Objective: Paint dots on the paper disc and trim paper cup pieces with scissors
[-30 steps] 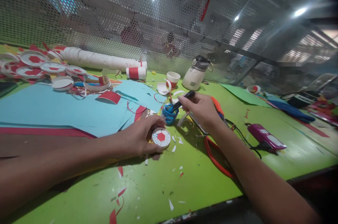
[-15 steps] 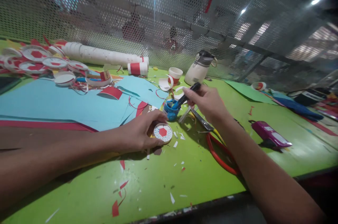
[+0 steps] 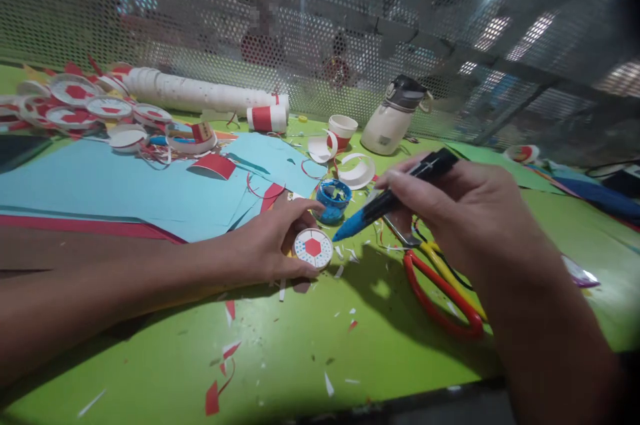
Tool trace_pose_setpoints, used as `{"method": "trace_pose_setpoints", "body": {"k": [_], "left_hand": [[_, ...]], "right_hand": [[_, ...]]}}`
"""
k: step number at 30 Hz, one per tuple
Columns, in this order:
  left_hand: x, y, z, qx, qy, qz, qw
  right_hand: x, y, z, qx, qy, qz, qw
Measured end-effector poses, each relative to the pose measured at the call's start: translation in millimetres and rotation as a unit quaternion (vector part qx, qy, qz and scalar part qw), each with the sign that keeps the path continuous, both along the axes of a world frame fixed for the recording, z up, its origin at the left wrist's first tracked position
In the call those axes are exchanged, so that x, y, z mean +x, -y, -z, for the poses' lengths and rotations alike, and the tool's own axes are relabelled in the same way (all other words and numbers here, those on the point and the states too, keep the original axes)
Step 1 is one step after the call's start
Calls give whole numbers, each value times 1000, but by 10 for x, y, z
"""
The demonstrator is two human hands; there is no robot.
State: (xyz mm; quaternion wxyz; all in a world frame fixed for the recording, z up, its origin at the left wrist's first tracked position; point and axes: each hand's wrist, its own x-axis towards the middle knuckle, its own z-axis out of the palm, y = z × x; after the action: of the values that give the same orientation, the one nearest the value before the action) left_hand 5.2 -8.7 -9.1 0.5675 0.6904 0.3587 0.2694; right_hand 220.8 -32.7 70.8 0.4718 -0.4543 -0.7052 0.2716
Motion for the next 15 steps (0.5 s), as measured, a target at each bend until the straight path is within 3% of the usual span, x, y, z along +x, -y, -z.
{"method": "trace_pose_setpoints", "body": {"k": [4,10,15], "left_hand": [[3,1,-29,-11,16,25,999],[9,26,-61,-71,87,64,992],[-1,21,-70,-77,80,56,992]], "right_hand": [[-63,34,15,-30,65,-46,996],[-153,-33,99,-46,61,-50,996],[-156,-64,132,-49,68,-43,996]]}}
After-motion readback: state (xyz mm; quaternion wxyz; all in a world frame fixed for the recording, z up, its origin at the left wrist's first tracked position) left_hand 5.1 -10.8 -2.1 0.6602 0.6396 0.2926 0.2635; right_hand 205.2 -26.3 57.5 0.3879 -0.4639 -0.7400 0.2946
